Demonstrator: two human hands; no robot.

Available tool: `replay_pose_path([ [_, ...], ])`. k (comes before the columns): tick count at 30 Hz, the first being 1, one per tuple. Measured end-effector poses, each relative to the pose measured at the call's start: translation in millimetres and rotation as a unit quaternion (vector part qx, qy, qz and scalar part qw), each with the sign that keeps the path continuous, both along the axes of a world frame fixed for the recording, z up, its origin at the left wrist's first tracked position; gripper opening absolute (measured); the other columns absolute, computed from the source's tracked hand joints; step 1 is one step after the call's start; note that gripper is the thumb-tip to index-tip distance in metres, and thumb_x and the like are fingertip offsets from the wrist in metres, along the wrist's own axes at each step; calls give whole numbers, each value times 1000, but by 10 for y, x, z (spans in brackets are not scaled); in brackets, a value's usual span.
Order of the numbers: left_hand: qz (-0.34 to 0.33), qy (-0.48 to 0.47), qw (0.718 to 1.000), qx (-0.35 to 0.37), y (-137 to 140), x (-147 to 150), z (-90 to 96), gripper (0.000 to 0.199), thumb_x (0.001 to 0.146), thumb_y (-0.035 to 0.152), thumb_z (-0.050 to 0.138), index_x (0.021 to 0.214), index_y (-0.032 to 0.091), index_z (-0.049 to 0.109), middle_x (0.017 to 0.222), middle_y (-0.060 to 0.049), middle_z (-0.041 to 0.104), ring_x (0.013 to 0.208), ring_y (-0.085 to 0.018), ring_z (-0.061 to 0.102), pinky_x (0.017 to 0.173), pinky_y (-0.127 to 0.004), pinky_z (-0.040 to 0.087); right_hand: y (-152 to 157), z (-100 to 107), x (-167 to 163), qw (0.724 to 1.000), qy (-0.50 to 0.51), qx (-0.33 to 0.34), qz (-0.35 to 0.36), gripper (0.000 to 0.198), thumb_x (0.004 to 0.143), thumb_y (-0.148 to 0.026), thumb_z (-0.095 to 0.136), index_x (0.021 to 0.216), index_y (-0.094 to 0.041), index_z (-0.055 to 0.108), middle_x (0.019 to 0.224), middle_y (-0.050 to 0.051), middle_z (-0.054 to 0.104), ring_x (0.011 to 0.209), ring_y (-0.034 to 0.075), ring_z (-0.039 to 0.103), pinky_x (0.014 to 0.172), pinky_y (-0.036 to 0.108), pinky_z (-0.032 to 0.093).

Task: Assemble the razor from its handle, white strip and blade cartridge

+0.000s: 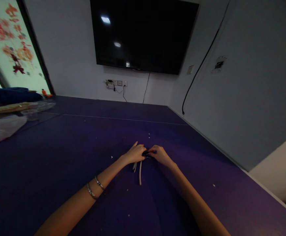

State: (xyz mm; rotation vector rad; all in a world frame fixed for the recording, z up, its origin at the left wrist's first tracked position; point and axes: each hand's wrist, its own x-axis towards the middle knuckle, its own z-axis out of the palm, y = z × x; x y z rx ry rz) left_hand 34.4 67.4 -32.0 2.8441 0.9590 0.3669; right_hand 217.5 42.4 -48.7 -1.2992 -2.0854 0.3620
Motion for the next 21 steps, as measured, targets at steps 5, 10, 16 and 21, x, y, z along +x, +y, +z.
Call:
replay_pose_path([
  [5,-6,-2,1000,-1,-21,2,11,28,73,23,58,100,18,60,101,-7,64,119,-24,44,105,-49,17,1,-9,-2,1000,-1,8,-1,19,74,-14,53,76,-18,72,76,5,66,75,16,58,68,25,43],
  [10,-10,7,1000,8,-32,8,14,25,72,22,58,96,17,62,99,-7,65,117,-24,45,105,-49,18,14,-40,11,1000,22,3,-2,20,74,-16,52,78,-18,72,78,6,67,75,16,59,69,26,44],
  [16,-16,3,1000,21,-39,0,3,20,73,24,57,91,18,63,95,-5,64,111,-23,48,104,-49,20,61,-111,63,994,105,-18,-32,21,71,-21,52,79,-18,71,80,6,68,75,18,61,73,29,46],
  [21,-10,-1,1000,22,-63,-2,18,21,74,26,57,93,19,62,97,-5,63,109,-23,49,104,-48,19,116,-207,148,971,212,-72,-84,24,68,-30,54,77,-16,71,77,6,70,71,18,62,66,29,47],
])
